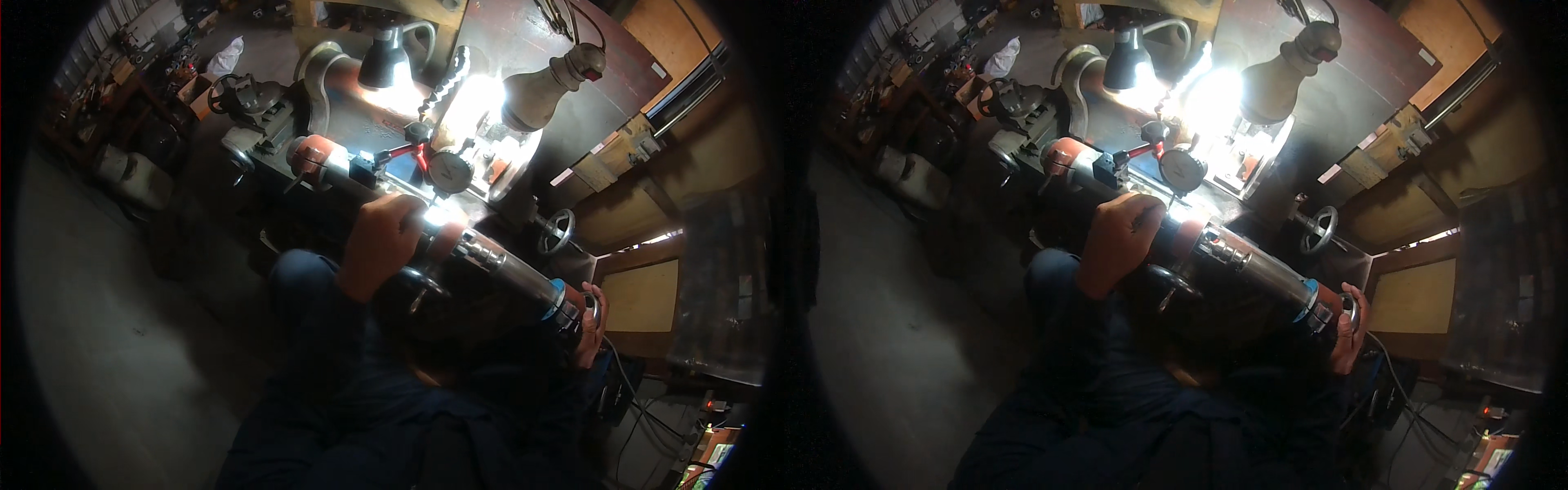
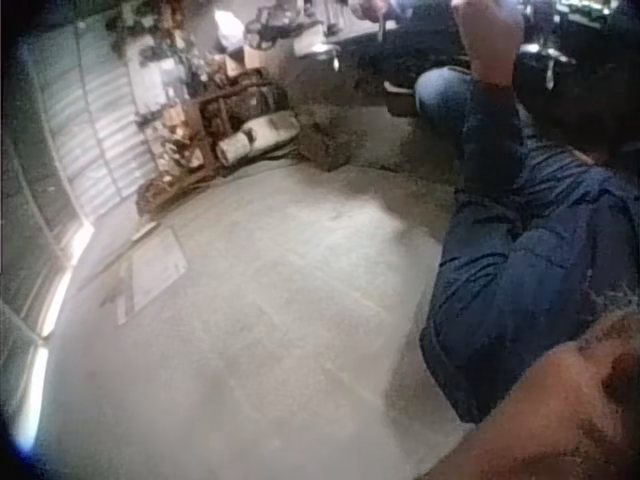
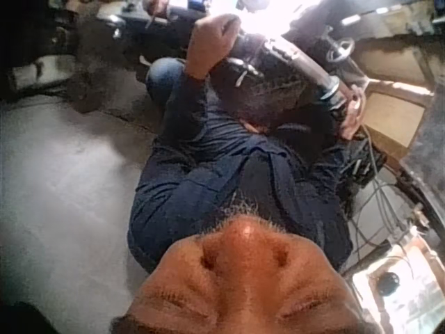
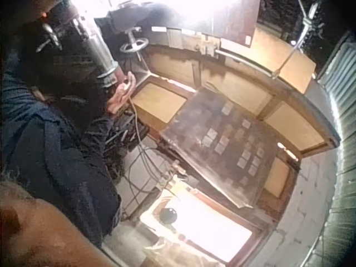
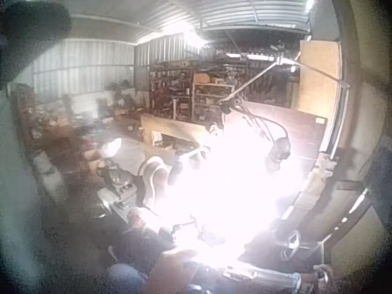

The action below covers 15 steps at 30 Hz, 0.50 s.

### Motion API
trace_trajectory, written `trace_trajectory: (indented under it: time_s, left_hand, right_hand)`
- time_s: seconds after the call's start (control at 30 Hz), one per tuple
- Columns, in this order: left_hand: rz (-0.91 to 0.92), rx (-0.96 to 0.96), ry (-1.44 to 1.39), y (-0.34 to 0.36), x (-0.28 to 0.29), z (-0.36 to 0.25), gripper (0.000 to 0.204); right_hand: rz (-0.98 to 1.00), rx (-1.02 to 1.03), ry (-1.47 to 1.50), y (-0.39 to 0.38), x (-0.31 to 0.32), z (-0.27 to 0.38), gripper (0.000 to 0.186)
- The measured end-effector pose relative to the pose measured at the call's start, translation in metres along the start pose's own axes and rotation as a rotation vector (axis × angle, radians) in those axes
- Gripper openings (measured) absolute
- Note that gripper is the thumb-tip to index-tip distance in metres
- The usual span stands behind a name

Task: Using a dial indicator and tools to calibrate or repair a piece of precision machinery.

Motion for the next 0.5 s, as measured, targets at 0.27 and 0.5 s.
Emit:
trace_trajectory:
  time_s: [0.27, 0.5]
  left_hand:
    - [0.025, 0.028, 0.083, -0.001, -0.005, -0.005, 0.009]
    - [0.01, 0.109, 0.19, -0.008, -0.014, -0.022, 0.013]
  right_hand:
    - [-0.038, 0.014, 0.103, -0.005, -0.011, 0.003, 0.065]
    - [-0.024, 0.029, 0.004, -0.007, -0.009, 0.005, 0.063]
Point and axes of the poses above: each hand's wrist, its own y-axis towards the middle knuckle, its own x-axis out of the back of the hand, z = x × y, the point moved 6 cm from there along y, towards the middle knuckle, and after that the axes turned 11 degrees about y, right-handed, at the moved point
